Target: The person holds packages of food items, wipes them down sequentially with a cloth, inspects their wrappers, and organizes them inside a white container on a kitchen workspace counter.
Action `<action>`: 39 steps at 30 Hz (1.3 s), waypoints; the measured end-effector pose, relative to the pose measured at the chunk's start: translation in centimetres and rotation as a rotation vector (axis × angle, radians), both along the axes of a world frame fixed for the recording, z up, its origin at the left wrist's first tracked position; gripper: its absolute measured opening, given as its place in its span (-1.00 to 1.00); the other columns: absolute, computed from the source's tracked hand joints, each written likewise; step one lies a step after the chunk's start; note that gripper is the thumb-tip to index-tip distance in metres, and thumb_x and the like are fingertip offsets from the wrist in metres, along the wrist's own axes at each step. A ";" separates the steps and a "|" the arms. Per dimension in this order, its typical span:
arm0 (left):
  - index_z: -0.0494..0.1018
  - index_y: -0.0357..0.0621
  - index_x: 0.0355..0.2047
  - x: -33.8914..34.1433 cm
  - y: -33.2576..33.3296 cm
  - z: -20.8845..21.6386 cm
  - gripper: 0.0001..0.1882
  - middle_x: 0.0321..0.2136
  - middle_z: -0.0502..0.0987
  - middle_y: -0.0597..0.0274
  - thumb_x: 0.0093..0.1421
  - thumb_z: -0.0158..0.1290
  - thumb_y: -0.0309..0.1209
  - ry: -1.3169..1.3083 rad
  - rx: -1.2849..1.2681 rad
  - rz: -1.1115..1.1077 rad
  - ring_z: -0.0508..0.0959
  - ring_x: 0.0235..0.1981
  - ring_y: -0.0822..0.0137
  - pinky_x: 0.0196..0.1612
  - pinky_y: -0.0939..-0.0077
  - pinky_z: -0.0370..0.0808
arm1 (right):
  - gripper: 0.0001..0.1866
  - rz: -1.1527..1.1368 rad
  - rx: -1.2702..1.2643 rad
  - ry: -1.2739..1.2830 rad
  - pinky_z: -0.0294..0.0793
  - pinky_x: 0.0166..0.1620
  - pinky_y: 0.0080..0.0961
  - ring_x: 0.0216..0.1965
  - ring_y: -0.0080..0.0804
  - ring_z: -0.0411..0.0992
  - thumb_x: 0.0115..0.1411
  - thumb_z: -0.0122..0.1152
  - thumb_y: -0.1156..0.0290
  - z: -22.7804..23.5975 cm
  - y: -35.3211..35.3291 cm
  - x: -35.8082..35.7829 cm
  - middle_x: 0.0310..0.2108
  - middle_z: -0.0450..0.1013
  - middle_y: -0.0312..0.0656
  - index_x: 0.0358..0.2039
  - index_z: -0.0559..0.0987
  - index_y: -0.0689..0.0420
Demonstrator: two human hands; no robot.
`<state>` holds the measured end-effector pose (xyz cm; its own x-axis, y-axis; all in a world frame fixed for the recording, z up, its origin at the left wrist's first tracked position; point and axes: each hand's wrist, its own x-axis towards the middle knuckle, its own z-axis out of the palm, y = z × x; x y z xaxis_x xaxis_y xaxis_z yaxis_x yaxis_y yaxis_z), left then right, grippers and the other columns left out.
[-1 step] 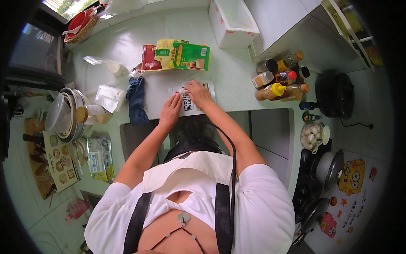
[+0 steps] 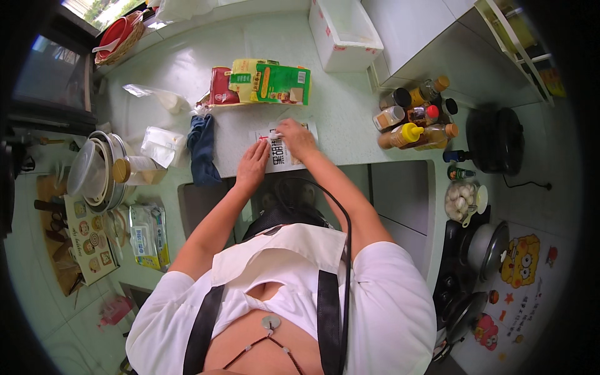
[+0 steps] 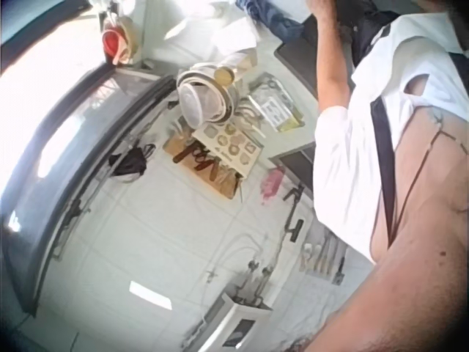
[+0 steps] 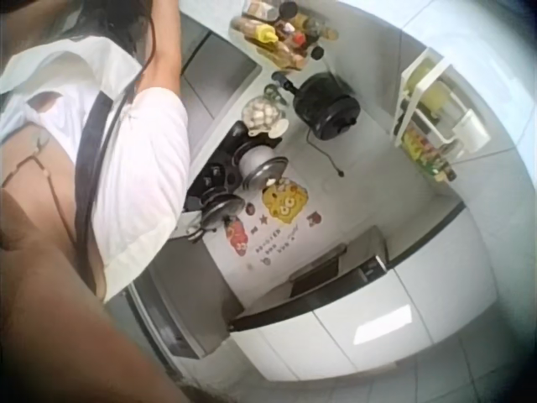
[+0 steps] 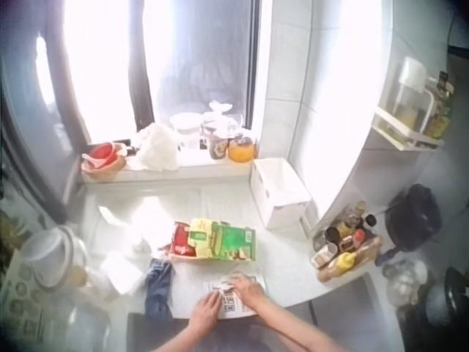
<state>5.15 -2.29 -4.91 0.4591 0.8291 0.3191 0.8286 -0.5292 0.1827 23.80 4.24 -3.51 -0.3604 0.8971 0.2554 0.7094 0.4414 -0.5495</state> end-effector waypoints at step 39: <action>0.32 -0.27 -0.15 -3.5 2.6 -2.6 -0.51 -0.46 0.39 0.21 -0.04 0.23 -0.32 -1.012 -0.887 0.606 0.39 -0.57 0.40 -0.51 0.51 0.38 | -0.49 -0.519 -0.768 0.569 0.46 -0.25 -0.51 -0.33 -0.43 0.48 -0.06 0.33 0.36 -2.1 -0.3 6.2 -0.27 0.51 -0.15 -0.07 0.46 0.26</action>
